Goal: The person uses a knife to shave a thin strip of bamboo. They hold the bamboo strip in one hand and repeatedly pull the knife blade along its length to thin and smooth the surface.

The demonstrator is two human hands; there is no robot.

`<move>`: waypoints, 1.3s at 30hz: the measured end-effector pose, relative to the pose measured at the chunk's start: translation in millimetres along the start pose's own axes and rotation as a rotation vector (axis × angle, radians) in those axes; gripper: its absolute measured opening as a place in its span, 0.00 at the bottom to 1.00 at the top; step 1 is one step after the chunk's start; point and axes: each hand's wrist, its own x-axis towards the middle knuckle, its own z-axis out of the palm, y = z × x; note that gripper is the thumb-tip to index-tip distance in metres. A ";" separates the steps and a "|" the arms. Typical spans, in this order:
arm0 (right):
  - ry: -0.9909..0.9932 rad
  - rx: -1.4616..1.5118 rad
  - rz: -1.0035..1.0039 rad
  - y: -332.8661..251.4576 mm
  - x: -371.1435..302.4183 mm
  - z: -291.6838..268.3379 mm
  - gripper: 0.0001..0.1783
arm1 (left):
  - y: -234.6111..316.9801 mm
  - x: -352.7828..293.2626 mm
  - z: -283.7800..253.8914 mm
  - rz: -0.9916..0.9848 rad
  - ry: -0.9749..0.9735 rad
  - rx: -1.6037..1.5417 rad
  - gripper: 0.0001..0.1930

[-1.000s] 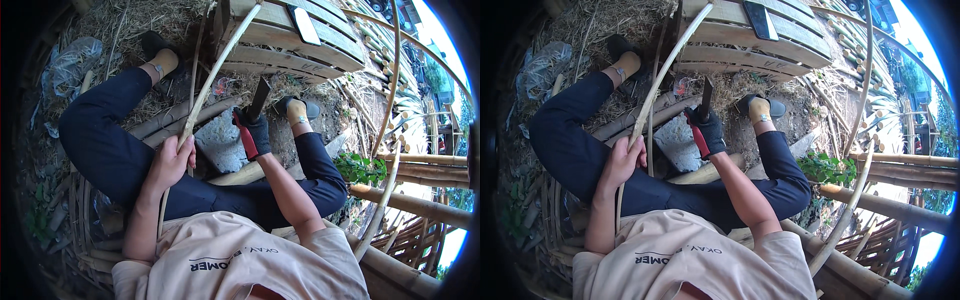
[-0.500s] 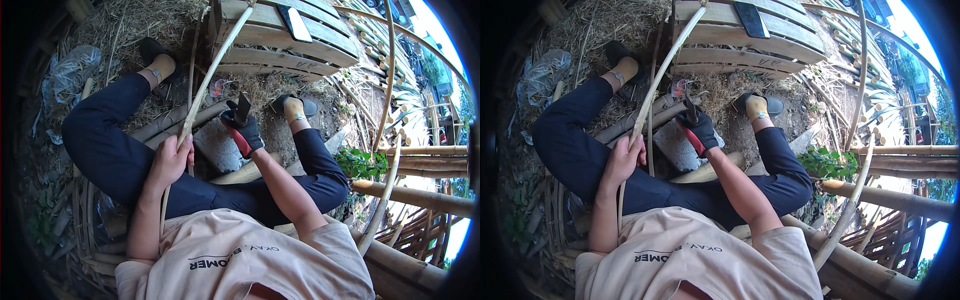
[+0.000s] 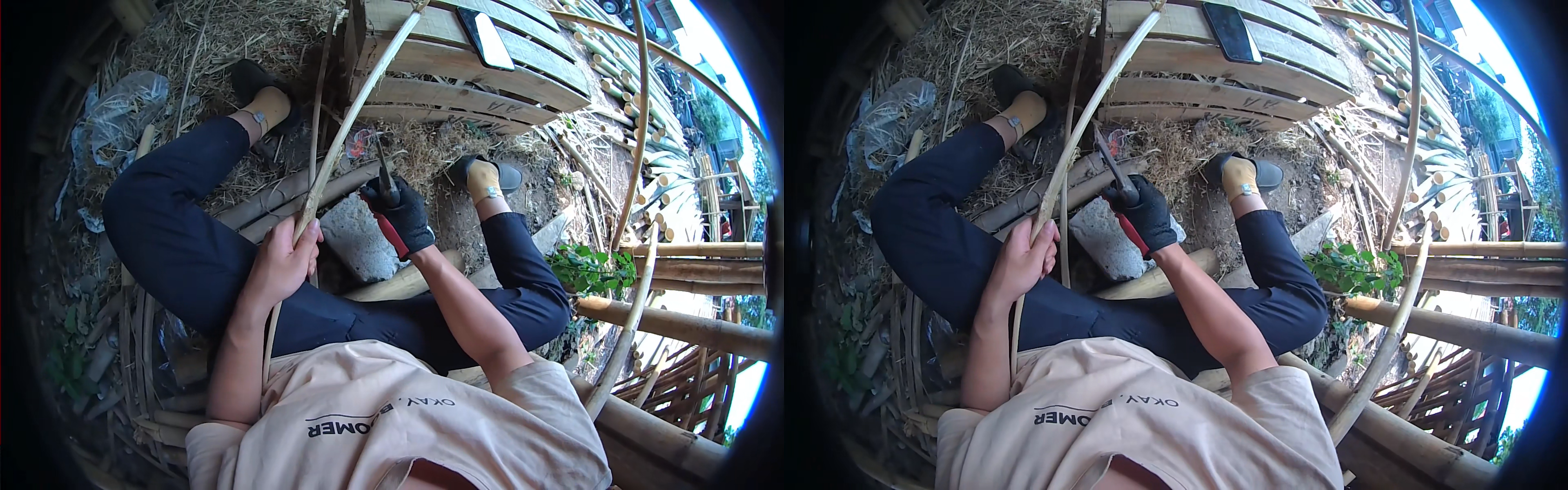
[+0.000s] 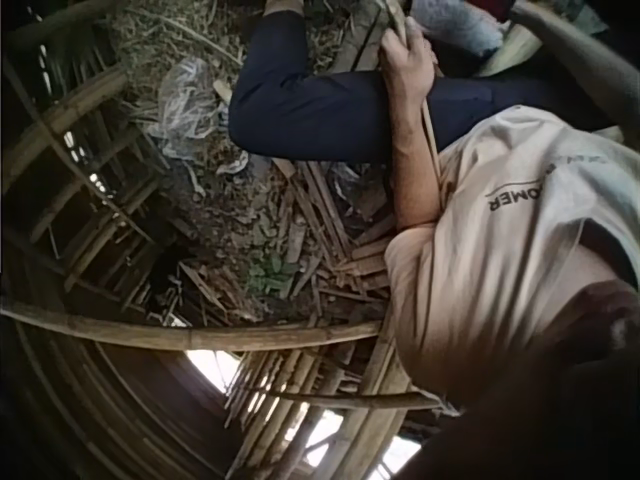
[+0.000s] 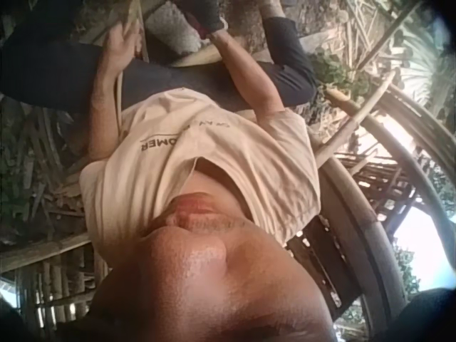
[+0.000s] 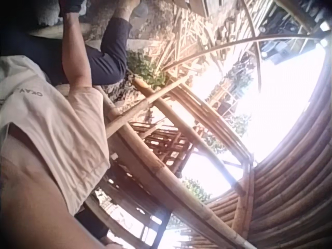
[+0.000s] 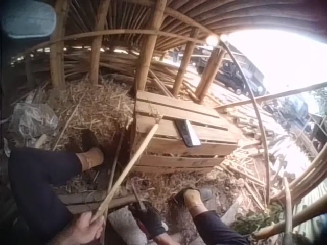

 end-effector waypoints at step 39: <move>-0.226 -0.521 -0.007 -79.1 -23.9 -22.7 0.27 | -7.3 8.7 23.5 0.376 0.309 0.552 0.15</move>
